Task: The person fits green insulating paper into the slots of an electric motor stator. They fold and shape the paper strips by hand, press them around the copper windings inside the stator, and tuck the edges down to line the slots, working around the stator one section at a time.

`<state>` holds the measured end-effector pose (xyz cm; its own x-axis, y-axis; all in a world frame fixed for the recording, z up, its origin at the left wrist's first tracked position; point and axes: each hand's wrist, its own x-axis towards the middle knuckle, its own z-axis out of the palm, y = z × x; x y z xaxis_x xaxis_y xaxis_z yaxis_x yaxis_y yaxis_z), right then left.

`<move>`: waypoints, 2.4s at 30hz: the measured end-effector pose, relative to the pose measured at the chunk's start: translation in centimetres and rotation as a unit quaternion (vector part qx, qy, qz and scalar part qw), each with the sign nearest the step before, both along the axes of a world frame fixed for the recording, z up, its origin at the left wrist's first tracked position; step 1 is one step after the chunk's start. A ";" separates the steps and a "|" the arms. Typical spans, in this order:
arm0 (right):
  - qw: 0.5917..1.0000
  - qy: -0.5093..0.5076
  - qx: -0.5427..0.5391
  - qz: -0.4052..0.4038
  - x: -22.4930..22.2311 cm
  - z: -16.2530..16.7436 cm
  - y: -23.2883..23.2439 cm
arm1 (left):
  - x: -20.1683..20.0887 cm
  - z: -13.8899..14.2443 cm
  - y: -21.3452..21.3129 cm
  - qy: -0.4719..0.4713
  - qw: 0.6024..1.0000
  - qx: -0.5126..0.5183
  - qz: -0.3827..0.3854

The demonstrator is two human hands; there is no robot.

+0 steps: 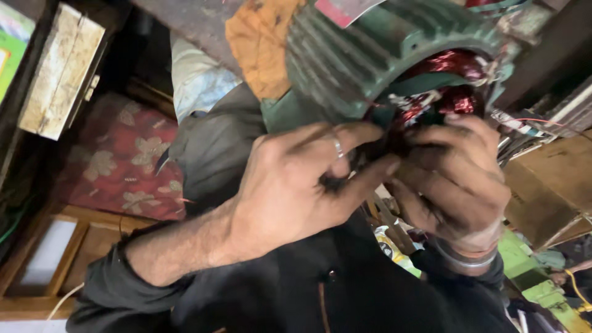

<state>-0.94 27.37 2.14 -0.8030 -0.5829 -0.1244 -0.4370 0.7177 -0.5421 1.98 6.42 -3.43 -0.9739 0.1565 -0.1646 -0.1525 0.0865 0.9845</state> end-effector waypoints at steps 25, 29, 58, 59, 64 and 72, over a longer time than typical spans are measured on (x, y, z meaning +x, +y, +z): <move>0.987 0.159 -0.023 -0.009 5.7 -0.9 5.9 | -5.1 -0.3 -1.6 0.485 0.792 -0.178 -0.324; 0.983 0.182 -0.009 0.028 4.3 -0.3 5.6 | -4.5 -0.8 -1.9 0.476 0.801 -0.187 -0.311; 0.984 -0.109 0.006 -0.140 2.4 0.7 6.9 | -2.5 -1.5 0.5 0.345 0.902 -0.169 -0.197; 0.968 -0.159 -0.001 -0.194 3.2 0.5 6.6 | -2.5 -1.5 0.4 0.345 0.900 -0.172 -0.204; 0.884 -0.197 -0.075 -0.418 6.1 -0.1 3.8 | -2.2 -1.5 -0.2 0.335 0.894 -0.174 -0.240; 0.803 -0.292 -0.137 -0.501 4.7 1.0 2.5 | -3.2 -1.9 -0.2 0.344 0.890 -0.156 -0.256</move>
